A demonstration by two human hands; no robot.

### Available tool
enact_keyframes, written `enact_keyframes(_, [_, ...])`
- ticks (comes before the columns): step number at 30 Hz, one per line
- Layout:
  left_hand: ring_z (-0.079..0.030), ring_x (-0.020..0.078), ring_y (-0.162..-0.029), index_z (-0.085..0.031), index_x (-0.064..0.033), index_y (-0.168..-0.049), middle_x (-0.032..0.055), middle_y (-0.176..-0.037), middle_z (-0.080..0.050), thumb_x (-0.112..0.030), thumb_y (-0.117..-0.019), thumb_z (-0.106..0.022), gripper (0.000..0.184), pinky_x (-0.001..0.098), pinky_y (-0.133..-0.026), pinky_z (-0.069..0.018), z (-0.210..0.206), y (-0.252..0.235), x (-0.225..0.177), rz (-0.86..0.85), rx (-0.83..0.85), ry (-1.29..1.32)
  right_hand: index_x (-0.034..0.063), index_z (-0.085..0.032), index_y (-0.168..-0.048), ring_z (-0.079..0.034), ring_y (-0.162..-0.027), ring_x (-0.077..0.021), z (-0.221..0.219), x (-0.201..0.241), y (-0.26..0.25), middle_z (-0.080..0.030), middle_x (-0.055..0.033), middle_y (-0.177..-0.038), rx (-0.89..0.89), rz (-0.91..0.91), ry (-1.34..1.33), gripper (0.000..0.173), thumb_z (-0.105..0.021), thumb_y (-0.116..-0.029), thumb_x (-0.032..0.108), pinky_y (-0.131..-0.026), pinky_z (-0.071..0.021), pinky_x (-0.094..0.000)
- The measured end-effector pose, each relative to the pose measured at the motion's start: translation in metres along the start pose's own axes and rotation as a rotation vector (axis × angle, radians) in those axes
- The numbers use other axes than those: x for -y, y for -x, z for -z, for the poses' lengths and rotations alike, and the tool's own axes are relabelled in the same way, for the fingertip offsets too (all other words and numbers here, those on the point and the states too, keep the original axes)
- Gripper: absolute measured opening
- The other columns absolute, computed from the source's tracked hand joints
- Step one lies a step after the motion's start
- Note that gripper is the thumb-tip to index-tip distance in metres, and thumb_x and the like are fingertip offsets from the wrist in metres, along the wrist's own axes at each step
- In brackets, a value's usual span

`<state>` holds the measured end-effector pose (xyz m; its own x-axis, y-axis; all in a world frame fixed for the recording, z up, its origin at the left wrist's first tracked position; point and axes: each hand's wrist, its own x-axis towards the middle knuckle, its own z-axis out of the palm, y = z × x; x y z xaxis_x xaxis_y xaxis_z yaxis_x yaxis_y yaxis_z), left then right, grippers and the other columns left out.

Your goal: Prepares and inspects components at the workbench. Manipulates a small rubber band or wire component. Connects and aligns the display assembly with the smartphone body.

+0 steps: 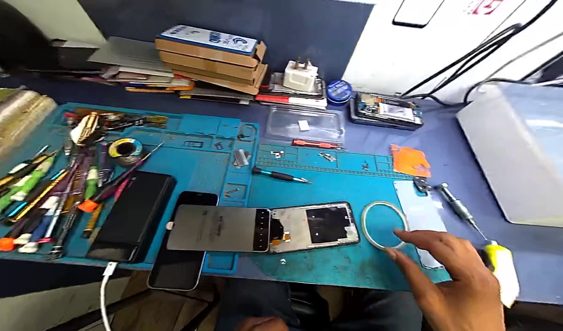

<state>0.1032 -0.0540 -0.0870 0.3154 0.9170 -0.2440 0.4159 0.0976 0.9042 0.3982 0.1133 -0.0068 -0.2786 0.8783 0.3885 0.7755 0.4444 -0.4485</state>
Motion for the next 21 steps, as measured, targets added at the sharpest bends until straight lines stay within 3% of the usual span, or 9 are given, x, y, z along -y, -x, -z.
enact_keyframes(2, [-0.072,0.0221,-0.086,-0.073,-0.0036,-0.104,0.0118,-0.095,-0.074,-0.021,-0.1054,-0.055,0.025,0.0428,-0.083,-0.0589,-0.016,-0.018,0.003,-0.069,-0.013,0.015,0.0199,-0.081,-0.108,-0.061,-0.098,-0.0240,-0.005,-0.007,0.011,-0.070,-0.0032,-0.106,0.033,-0.003,0.079,0.034,-0.069,-0.0915,0.047,-0.083,-0.0481,-0.0474])
enact_keyframes(5, [-0.073,0.0228,-0.088,-0.074,-0.0065,-0.107,0.0105,-0.099,-0.075,-0.020,-0.1054,-0.054,0.024,0.0444,-0.082,-0.0598,-0.033,-0.045,-0.001,-0.192,0.032,-0.062,0.0250,-0.080,-0.095,-0.060,-0.099,-0.0226,-0.024,-0.008,0.016,-0.068,0.0022,-0.100,-0.021,0.028,0.139,0.024,-0.065,-0.0941,0.043,-0.084,-0.0443,-0.0475])
enact_keyframes(9, [-0.072,0.0207,-0.086,-0.074,-0.0084,-0.108,0.0092,-0.094,-0.073,-0.023,-0.1056,-0.055,0.024,0.0397,-0.079,-0.0598,-0.040,-0.063,-0.018,-0.382,0.038,-0.096,0.0220,-0.075,-0.094,-0.060,-0.105,-0.0241,-0.026,-0.003,0.015,-0.069,0.0023,-0.105,-0.053,0.053,0.173,0.024,-0.058,-0.0995,0.038,-0.086,-0.0419,-0.0482])
enact_keyframes(12, [-0.071,0.0167,-0.088,-0.075,-0.0064,-0.106,0.0087,-0.094,-0.074,-0.020,-0.1050,-0.057,0.022,0.0328,-0.082,-0.0595,-0.036,-0.065,-0.031,-0.526,-0.072,-0.023,0.0219,-0.072,-0.103,-0.064,-0.116,-0.0186,0.000,0.008,0.024,-0.073,0.0051,-0.112,-0.098,-0.012,-0.190,0.019,-0.056,-0.1039,0.033,-0.100,-0.0482,-0.0485])
enact_keyframes(15, [-0.071,0.0137,-0.091,-0.072,-0.0016,-0.103,0.0107,-0.096,-0.073,-0.020,-0.1055,-0.056,0.024,0.0282,-0.085,-0.0594,-0.029,-0.066,-0.043,-0.613,-0.181,0.173,0.0199,-0.072,-0.107,-0.071,-0.096,-0.0131,0.032,0.030,0.046,-0.074,0.0021,-0.103,-0.034,-0.146,-0.733,0.013,-0.063,-0.1028,0.028,-0.087,-0.0610,-0.0327])
enact_keyframes(18, [-0.070,0.0122,-0.089,-0.066,-0.0051,-0.107,0.0100,-0.105,-0.069,-0.027,-0.1058,-0.056,0.024,0.0265,-0.078,-0.0607,-0.031,-0.064,-0.049,-0.601,-0.258,0.395,0.0185,-0.073,-0.110,-0.071,-0.091,-0.0088,0.045,0.044,0.075,-0.074,0.0028,-0.104,0.143,-0.303,-1.055,0.012,-0.064,-0.1022,0.023,-0.083,-0.0600,-0.0274])
enact_keyframes(21, [-0.067,0.0068,-0.087,-0.059,-0.0171,-0.127,0.0044,-0.129,-0.061,-0.036,-0.1051,-0.055,0.029,0.0221,-0.070,-0.0589,-0.038,-0.054,-0.054,-0.516,-0.278,0.513,0.0144,-0.073,-0.110,-0.070,-0.092,-0.0097,0.037,0.046,0.104,-0.075,-0.0005,-0.101,0.229,-0.402,-1.259,0.013,-0.063,-0.1021,0.018,-0.086,-0.0584,-0.0289])
